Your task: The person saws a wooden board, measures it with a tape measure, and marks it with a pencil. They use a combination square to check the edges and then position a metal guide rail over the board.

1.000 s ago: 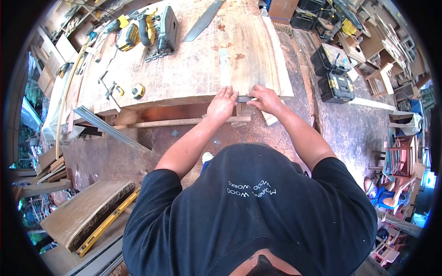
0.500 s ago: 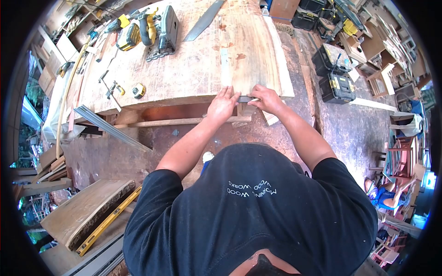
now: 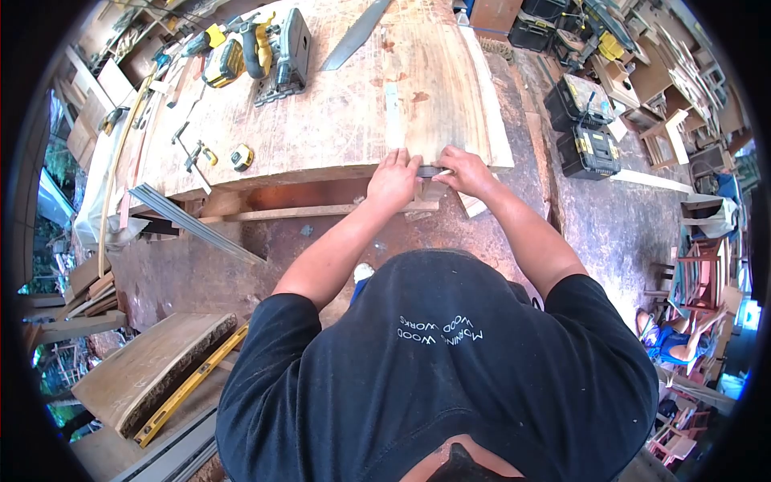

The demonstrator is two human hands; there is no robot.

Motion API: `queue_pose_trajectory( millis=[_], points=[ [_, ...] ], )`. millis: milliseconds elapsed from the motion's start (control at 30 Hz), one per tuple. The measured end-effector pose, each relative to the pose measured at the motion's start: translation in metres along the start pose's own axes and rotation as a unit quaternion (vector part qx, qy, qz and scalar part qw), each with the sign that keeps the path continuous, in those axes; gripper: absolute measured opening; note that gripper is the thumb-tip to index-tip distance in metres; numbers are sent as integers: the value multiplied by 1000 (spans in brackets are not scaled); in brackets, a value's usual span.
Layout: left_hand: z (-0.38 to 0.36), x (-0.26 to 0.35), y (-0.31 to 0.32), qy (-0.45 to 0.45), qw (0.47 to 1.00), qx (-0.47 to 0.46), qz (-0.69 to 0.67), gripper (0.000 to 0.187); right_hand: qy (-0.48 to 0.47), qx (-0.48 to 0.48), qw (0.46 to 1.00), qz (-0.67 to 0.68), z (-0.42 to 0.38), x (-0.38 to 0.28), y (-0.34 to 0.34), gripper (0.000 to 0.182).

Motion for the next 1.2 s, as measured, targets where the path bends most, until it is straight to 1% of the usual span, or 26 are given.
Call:
queue_pose_trajectory(
  millis=[100,167,200,267,300,433,500,567,600,633,733,767,833,933,1200],
  points=[
    [5,5,-3,-17,999,-2,34,50,8,-5,1000,-2,0,1,1,31],
    [12,4,-2,-27,997,-40,55,50,16,-6,1000,-3,-1,0,0,32],
    [14,4,-4,-25,997,-44,53,50,23,-5,1000,-5,-1,2,-1,33],
    [14,2,-8,-37,995,-85,33,47,44,-11,999,-10,-6,6,-1,35],
    [14,4,-10,-24,997,-65,42,46,53,-1,999,-10,-9,9,-5,35],
    [13,4,5,-22,995,-68,68,49,61,14,998,-18,-16,15,-9,33],
    [14,6,14,-33,989,-41,137,49,52,15,998,-17,-17,13,-11,32],
    [13,8,21,-50,988,-44,142,49,46,38,998,-18,-16,10,-12,31],
    [11,8,25,-62,986,-47,148,48,42,35,998,-16,-16,9,-10,31],
    [11,8,27,-73,984,-67,146,48,40,41,998,-17,-17,10,-9,31],
    [8,8,30,-77,985,-68,139,51,29,48,998,-21,-15,12,-9,31],
    [7,7,30,-79,985,-66,137,51,23,51,998,-24,-15,12,-10,31],
    [3,6,27,-73,993,-47,84,52,22,42,999,-23,-15,13,-10,31],
    [1,5,24,-66,995,-40,65,52,23,33,999,-23,-13,15,-9,32],
    [-1,4,23,-56,997,-16,59,52,19,26,999,-21,-11,19,-8,32]
  ],
)
Point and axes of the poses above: each hand's wrist, its own z-axis towards the middle knuckle, its own y-axis out of the palm, x = y × z, the point moved 7 cm from there along z, towards the middle knuckle, and after that the axes turned 2 degrees about y, right-handed, at the moved point
